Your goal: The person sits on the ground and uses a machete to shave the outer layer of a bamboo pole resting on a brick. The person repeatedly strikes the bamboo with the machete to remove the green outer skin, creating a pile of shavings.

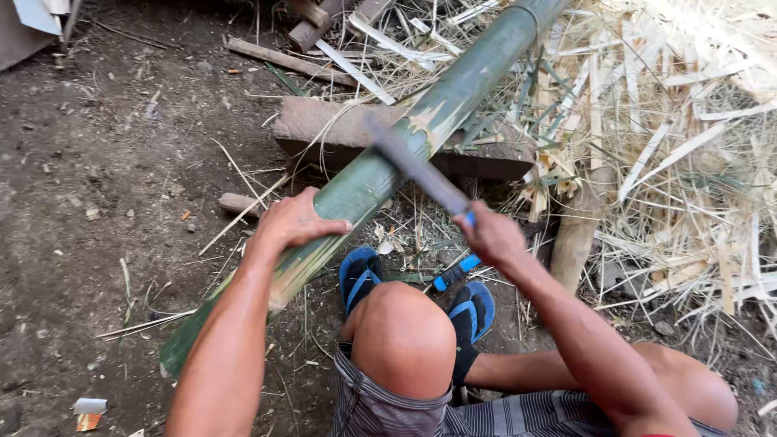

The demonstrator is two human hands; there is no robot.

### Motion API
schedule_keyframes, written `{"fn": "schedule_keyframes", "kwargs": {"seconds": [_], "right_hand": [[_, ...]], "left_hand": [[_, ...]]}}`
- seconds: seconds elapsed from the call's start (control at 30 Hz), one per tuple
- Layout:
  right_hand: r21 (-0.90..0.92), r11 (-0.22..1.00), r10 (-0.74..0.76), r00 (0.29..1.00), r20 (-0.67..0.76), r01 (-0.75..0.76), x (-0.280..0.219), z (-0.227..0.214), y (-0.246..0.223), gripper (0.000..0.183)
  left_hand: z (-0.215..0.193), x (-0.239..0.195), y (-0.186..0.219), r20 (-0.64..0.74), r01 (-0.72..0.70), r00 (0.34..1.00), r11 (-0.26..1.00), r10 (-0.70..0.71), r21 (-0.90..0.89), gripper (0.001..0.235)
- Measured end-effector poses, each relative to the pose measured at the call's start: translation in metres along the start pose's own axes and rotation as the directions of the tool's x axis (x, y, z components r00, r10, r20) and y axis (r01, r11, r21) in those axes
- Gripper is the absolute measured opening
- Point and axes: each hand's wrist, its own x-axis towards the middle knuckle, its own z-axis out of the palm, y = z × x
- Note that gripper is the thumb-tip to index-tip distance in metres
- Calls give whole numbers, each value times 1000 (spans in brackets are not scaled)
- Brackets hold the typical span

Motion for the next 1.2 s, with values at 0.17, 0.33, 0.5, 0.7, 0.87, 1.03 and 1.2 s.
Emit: {"fn": "schedule_keyframes", "kwargs": {"seconds": [0.17, 0.33, 0.5, 0.7, 0.87, 1.03, 1.2], "right_hand": [[-100, 987, -133, 987, -87, 124, 4, -7, -31, 51], [-3, 997, -79, 997, -23, 79, 21, -4, -12, 47], [234, 962, 211, 922, -326, -138, 48, -13, 17, 52], [-1, 999, -44, 999, 9, 44, 30, 11, 14, 50], [208, 977, 91, 957, -274, -33, 44, 11, -1, 51], [132, 984, 129, 989, -78, -118, 30, -16, -16, 48], [-65, 984, -154, 974, 168, 166, -20, -18, -30, 50]], "left_hand": [[3, 6, -2, -24, 8, 1000, 1000, -8, -11, 100], [1, 10, 2, 11, 36, 999, 999, -36, -27, 105], [3, 1, 1, -17, 8, 1000, 999, -8, -45, 100], [-1, 2, 8, 12, 37, 999, 998, -36, -45, 97], [-1, -3, 11, -30, 10, 1000, 999, -11, -42, 96], [2, -16, 27, -66, 32, 997, 999, -29, 43, 107], [30, -34, 45, -166, 3, 986, 979, 31, 203, 110]]}}
